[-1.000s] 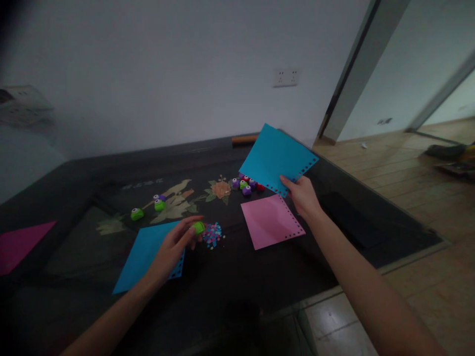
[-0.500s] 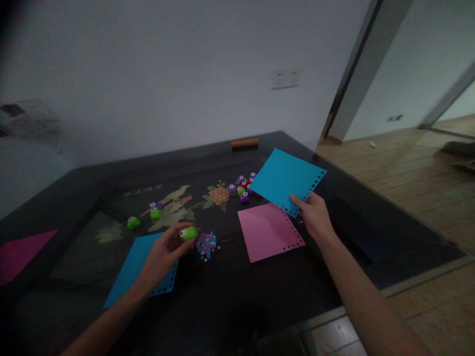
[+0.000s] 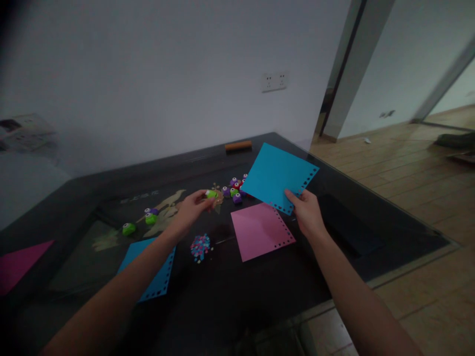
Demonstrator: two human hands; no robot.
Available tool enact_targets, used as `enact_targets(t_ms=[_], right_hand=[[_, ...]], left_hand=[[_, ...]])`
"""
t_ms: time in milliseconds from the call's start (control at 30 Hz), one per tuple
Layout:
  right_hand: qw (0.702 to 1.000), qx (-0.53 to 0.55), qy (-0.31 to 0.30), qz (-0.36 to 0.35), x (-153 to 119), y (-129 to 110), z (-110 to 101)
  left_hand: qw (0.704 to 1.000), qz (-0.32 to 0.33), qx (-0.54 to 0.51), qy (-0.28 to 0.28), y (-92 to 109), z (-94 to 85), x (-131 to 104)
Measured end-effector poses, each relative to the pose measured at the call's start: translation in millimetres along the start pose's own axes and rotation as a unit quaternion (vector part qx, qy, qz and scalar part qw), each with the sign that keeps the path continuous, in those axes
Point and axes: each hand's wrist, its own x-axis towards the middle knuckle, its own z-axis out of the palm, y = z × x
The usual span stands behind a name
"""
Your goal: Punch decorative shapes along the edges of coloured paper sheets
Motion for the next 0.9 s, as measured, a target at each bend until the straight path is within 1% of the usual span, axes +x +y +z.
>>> enact_targets(t_ms=[67,133,267,400,567,767,900], right_hand=[[1.000,-0.006,-0.001,0.000,-0.1,0.7,0.0],[1.000,-0.011,-0.006,-0.001,0.0,1.3,0.0],[1.000,-0.011,-0.014,0.002,0.1,1.6,0.1],[0.999,-0.019,-0.023,0.010,-1.7,0.7,0.2],[0.999,-0.026,-0.024,-0.003,-2.7,0.2,0.3],[0.999,-0.034,-0.022,0.002,-2.8,-0.5,0.1],[0.999,-0.030,-0.030,0.004,-2.7,-0.6,0.0]], left_hand=[[0.999,0.008,0.034,0.007,-6.5,11.9,18.4],[0.997,0.019,0.071,0.015,-16.7,21.4,31.4],[0.989,0.029,0.143,0.022,-38.9,32.5,42.2],[0.980,0.034,0.195,0.023,-53.3,34.7,48.6],[0.969,0.015,0.244,0.031,-61.4,36.8,64.2],[0.966,0.003,0.258,0.035,-65.5,40.3,79.9],[0.965,-0.010,0.255,0.056,-71.6,39.8,91.1]])
